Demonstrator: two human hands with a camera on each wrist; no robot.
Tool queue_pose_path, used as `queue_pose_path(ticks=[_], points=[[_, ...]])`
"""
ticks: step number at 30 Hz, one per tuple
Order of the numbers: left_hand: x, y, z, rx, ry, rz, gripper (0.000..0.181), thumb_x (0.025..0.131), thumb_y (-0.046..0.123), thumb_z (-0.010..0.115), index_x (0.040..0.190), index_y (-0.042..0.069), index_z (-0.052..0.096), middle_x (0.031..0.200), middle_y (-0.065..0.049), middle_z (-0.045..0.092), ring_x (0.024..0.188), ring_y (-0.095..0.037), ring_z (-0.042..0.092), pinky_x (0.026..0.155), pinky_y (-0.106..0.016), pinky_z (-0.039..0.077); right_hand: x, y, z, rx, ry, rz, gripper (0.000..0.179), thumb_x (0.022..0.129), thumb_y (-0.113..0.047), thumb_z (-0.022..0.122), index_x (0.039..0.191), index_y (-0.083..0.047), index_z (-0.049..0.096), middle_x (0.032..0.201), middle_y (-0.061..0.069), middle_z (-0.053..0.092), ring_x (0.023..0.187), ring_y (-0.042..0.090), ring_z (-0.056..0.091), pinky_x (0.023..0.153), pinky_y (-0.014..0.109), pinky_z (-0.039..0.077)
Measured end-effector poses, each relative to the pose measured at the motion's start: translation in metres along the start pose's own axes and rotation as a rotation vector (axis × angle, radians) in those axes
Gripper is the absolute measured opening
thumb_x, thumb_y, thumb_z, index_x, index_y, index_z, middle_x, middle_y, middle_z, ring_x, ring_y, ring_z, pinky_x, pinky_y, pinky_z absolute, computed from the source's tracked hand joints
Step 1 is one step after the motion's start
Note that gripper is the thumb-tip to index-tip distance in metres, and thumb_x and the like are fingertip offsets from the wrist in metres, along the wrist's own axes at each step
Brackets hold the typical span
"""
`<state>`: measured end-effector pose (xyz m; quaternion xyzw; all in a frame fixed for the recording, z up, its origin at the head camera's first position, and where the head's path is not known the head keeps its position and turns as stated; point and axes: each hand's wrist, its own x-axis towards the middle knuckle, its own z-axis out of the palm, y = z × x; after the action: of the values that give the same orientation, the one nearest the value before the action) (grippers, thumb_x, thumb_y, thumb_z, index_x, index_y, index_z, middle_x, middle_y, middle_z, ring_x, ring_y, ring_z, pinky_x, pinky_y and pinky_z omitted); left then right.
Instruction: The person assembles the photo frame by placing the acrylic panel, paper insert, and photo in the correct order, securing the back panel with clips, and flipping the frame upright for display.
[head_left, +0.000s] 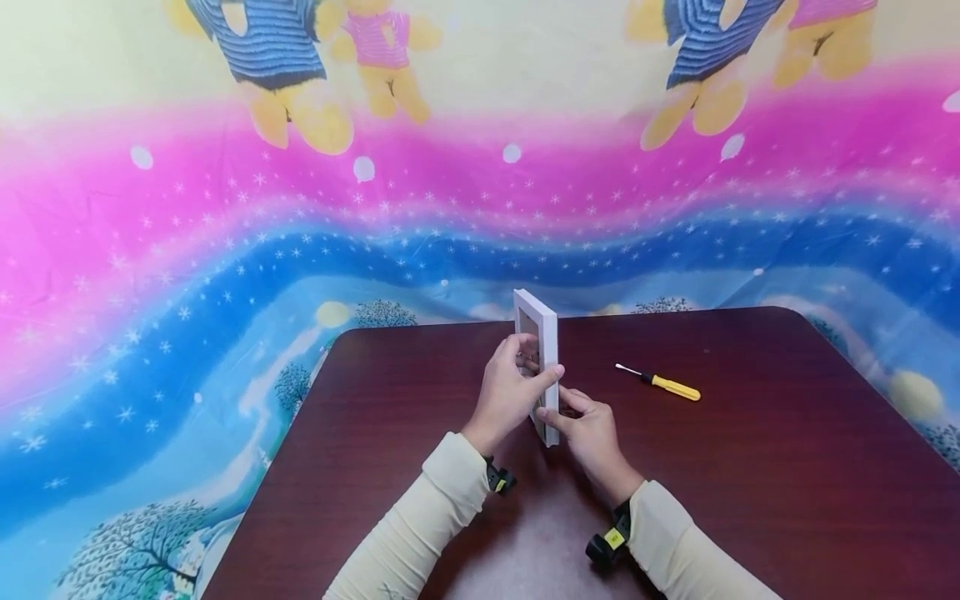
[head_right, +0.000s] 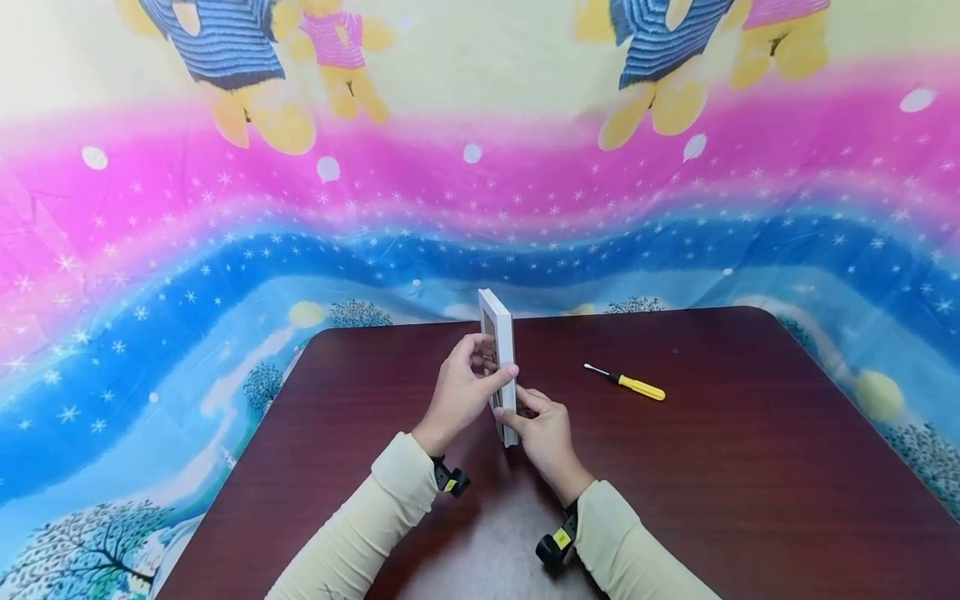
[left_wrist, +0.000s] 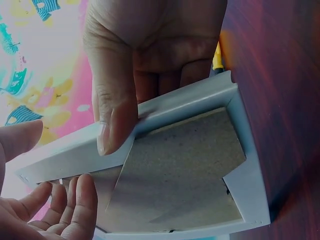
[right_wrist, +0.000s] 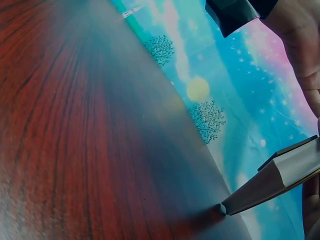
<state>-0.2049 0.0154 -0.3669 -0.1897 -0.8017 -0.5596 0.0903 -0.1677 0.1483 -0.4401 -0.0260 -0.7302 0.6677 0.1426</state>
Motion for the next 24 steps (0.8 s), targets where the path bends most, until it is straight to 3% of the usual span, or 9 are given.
queue_pose_path(ticks=[13, 21, 24], points=[[0.001, 0.002, 0.004, 0.003, 0.007, 0.002, 0.048, 0.081, 0.026, 0.082, 0.120, 0.016, 0.055, 0.108, 0.006, 0.058, 0.087, -0.010, 0.061, 0.073, -0.031, 0.053, 0.001, 0.001, 0.002, 0.018, 0.025, -0.008, 0.046, 0.077, -0.009, 0.084, 0.121, -0.006, 0.069, 0.115, 0.012, 0.068, 0.086, 0.018, 0.066, 0.070, 0.024, 0.054], [0.001, 0.001, 0.005, 0.038, 0.040, 0.003, 0.053, 0.079, 0.027, 0.083, 0.123, 0.016, 0.054, 0.110, 0.002, 0.054, 0.088, -0.014, 0.060, 0.072, -0.030, 0.052, -0.001, 0.000, 0.008, 0.049, 0.028, -0.037, 0.048, 0.077, -0.005, 0.083, 0.122, -0.004, 0.066, 0.116, 0.013, 0.067, 0.097, 0.036, 0.065, 0.071, 0.023, 0.055], [0.002, 0.000, 0.005, 0.047, 0.047, 0.005, 0.054, 0.078, 0.027, 0.083, 0.122, 0.016, 0.053, 0.106, 0.003, 0.055, 0.087, -0.013, 0.060, 0.073, -0.030, 0.052, -0.002, 0.001, 0.011, 0.042, 0.050, -0.062, 0.048, 0.076, -0.002, 0.083, 0.121, -0.001, 0.066, 0.112, 0.013, 0.068, 0.092, 0.034, 0.066, 0.069, 0.022, 0.054]])
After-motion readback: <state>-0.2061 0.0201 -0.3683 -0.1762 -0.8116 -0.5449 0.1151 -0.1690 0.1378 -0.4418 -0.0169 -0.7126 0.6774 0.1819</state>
